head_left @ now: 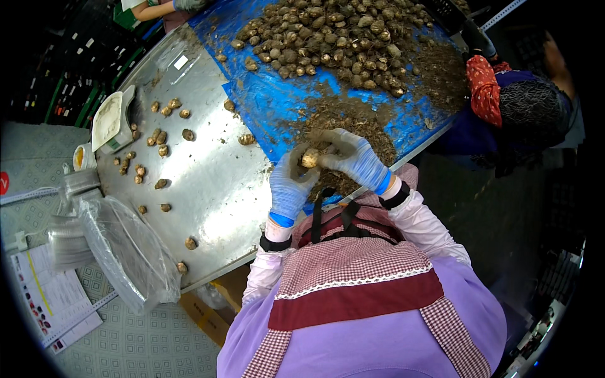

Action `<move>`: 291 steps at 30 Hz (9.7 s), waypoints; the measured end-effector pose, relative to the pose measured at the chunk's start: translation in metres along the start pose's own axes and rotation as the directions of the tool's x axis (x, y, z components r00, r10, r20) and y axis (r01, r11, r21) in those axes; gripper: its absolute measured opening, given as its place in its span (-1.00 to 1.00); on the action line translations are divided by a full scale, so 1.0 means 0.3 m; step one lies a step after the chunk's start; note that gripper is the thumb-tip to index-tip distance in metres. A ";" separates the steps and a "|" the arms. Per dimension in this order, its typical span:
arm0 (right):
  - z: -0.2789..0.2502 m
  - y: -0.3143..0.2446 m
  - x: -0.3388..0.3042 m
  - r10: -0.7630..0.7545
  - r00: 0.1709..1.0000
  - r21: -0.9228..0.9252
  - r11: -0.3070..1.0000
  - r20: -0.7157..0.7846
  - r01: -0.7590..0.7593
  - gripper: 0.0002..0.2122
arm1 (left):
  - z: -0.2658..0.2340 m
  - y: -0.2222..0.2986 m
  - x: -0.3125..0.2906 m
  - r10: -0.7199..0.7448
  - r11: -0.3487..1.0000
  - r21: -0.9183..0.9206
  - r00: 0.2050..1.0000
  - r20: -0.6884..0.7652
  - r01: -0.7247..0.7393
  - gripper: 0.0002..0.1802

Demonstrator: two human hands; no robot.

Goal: The person cleans and sorts bulbs from a large pile on a metal table by hand. The person removes soil and debris from the items before placing them into a plastic crate.

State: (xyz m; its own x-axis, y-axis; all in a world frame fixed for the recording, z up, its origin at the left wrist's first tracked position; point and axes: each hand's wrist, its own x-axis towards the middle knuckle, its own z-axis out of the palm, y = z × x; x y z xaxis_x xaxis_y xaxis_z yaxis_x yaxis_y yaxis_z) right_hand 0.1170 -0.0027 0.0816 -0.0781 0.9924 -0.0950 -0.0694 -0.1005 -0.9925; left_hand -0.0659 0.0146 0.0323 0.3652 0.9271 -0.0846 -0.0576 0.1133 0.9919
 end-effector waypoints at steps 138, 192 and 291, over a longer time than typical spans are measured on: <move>-0.042 0.107 0.035 0.197 0.959 0.093 0.979 -0.202 -0.181 -0.66 | 0.057 0.017 0.082 0.153 0.988 0.029 0.987 -0.038 -0.152 -0.47; -0.009 0.190 0.022 -0.060 0.948 -0.250 0.968 -0.311 -0.021 -0.58 | 0.058 -0.056 0.032 0.055 0.987 0.147 0.995 0.086 -0.067 -0.39; -0.049 0.076 0.082 0.223 0.968 -0.311 0.917 -0.119 -0.249 -0.56 | 0.007 -0.026 0.113 -0.109 0.966 -0.220 0.987 0.122 0.134 -0.20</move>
State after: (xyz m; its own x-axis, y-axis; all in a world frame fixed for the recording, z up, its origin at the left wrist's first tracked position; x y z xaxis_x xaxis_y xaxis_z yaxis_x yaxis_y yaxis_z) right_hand 0.1282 0.0206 0.0556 0.0272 0.9464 -0.3219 0.2651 -0.3174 -0.9105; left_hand -0.0510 0.0443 0.0218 0.4802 0.8586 -0.1796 -0.2115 0.3121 0.9262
